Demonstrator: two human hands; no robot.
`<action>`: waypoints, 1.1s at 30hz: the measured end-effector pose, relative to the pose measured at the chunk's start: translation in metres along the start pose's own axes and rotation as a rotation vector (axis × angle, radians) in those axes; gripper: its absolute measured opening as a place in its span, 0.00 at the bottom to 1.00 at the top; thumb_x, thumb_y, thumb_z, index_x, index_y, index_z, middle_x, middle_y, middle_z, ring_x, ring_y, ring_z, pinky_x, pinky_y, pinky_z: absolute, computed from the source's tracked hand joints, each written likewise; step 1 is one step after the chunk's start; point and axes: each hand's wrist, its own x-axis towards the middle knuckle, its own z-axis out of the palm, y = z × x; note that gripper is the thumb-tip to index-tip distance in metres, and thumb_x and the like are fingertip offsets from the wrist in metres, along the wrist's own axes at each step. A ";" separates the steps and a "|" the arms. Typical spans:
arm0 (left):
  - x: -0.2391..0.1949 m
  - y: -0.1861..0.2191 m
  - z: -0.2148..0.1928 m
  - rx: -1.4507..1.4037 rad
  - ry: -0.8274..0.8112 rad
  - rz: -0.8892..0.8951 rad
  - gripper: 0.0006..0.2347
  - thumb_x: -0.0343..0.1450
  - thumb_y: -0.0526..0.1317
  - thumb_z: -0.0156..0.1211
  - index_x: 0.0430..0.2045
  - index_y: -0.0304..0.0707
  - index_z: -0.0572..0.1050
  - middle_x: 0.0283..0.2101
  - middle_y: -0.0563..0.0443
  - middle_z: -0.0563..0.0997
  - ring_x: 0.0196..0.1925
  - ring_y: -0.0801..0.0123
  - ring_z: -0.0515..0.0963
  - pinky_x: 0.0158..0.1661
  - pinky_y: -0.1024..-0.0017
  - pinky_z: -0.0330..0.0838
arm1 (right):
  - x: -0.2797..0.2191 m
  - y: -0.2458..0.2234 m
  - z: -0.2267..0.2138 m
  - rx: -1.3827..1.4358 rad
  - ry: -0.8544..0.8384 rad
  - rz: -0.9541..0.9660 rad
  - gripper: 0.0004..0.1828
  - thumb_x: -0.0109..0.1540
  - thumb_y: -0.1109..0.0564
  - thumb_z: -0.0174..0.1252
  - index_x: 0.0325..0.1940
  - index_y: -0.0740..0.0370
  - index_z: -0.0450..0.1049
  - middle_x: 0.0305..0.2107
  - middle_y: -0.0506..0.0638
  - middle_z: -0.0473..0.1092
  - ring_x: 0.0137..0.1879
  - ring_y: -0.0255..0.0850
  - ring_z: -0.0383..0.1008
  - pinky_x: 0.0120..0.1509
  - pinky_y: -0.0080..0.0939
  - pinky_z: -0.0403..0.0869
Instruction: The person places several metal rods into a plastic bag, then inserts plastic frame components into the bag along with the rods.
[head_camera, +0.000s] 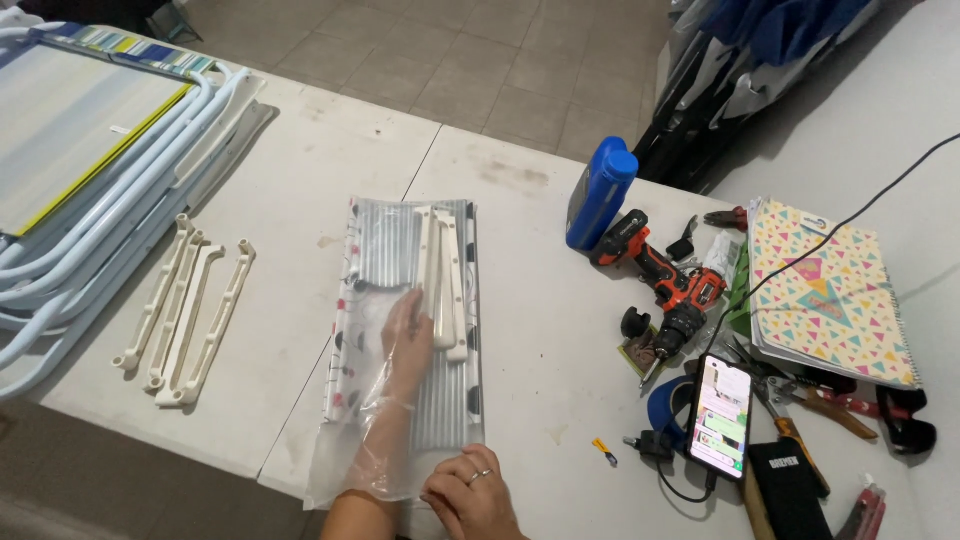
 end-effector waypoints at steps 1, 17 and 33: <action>-0.001 -0.001 -0.001 -0.068 0.006 0.007 0.22 0.74 0.32 0.48 0.66 0.46 0.65 0.74 0.51 0.58 0.31 0.80 0.73 0.33 0.84 0.80 | 0.000 0.000 0.000 0.012 0.002 0.000 0.05 0.64 0.58 0.66 0.38 0.58 0.75 0.32 0.48 0.69 0.38 0.44 0.68 0.59 0.53 0.68; 0.026 -0.056 0.004 0.447 0.020 0.232 0.33 0.73 0.25 0.46 0.73 0.61 0.52 0.78 0.46 0.48 0.55 0.71 0.72 0.61 0.65 0.68 | 0.004 -0.002 -0.003 -0.001 0.035 -0.002 0.05 0.66 0.56 0.62 0.37 0.56 0.75 0.31 0.46 0.71 0.36 0.42 0.69 0.60 0.51 0.68; -0.024 0.027 0.008 0.593 0.067 0.114 0.30 0.76 0.58 0.25 0.71 0.40 0.51 0.78 0.47 0.46 0.80 0.58 0.40 0.74 0.54 0.26 | -0.001 0.000 0.000 0.004 0.034 0.012 0.03 0.66 0.56 0.62 0.39 0.55 0.75 0.33 0.47 0.71 0.38 0.43 0.70 0.61 0.53 0.68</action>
